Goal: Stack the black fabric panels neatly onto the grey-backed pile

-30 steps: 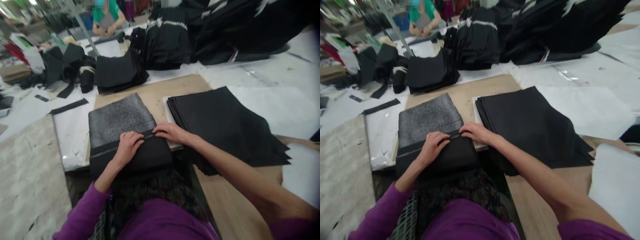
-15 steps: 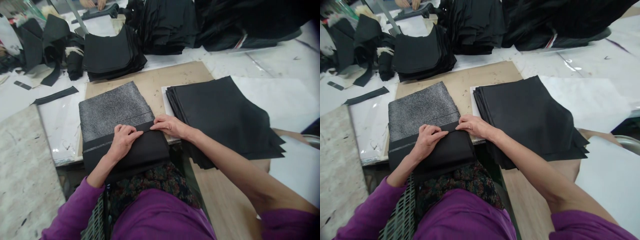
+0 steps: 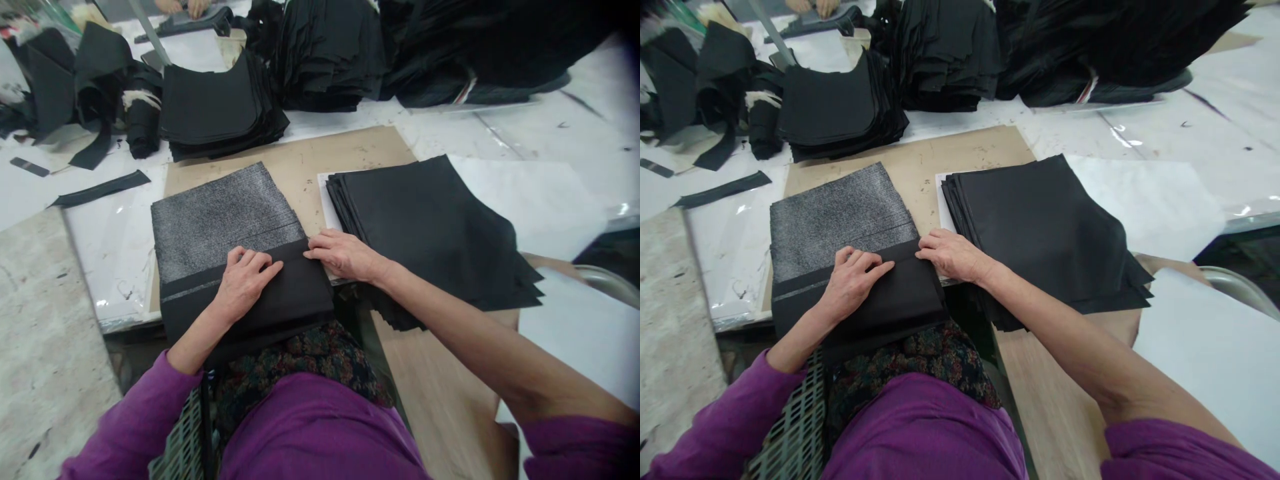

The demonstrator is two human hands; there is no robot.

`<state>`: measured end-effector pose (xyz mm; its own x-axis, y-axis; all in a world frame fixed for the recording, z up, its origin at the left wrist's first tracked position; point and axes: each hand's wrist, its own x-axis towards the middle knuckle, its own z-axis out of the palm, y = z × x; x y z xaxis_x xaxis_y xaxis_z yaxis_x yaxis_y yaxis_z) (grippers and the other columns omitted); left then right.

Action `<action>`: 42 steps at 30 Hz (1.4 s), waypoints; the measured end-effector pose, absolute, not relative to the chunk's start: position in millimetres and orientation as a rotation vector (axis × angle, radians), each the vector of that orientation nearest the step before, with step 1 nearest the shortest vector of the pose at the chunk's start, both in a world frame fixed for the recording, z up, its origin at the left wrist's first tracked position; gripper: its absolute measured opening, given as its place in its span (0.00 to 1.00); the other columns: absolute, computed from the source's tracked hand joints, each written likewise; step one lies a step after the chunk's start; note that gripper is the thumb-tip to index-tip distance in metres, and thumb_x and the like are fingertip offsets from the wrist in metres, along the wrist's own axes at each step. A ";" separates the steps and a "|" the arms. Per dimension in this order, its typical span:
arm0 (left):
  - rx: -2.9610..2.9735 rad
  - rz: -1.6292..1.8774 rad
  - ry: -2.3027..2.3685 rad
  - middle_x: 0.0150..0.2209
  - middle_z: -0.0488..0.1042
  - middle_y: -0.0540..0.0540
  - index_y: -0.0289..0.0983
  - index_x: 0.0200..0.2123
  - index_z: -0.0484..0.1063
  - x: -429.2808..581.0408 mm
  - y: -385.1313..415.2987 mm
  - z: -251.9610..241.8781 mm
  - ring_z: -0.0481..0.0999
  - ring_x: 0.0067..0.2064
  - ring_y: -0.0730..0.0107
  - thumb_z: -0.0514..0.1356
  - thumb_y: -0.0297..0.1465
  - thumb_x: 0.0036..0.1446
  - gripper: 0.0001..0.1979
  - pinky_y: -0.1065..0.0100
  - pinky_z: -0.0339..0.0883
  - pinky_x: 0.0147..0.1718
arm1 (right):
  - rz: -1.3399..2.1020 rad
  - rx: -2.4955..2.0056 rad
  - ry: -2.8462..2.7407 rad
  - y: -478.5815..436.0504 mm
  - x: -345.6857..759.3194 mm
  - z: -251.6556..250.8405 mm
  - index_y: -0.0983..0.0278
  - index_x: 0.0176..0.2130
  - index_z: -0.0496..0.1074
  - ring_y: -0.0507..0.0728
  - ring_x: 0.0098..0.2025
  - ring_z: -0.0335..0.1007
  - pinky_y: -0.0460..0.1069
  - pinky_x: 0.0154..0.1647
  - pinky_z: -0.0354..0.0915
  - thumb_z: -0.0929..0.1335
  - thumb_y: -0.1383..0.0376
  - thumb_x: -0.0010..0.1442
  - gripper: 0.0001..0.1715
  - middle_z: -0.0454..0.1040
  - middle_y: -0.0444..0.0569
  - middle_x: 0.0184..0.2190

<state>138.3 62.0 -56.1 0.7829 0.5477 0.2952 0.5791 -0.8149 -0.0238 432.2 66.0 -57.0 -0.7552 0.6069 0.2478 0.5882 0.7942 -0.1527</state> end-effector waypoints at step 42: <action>-2.807 -0.287 -0.815 0.42 0.74 0.43 0.40 0.58 0.69 74.2 50.2 -45.3 0.70 0.41 0.64 0.52 0.27 0.70 0.16 0.57 0.62 0.49 | -0.238 -1.640 -2.618 3.8 335.5 -40.3 0.57 0.65 0.64 0.62 0.40 0.62 0.56 0.38 0.60 0.61 0.73 0.67 0.30 0.70 0.56 0.42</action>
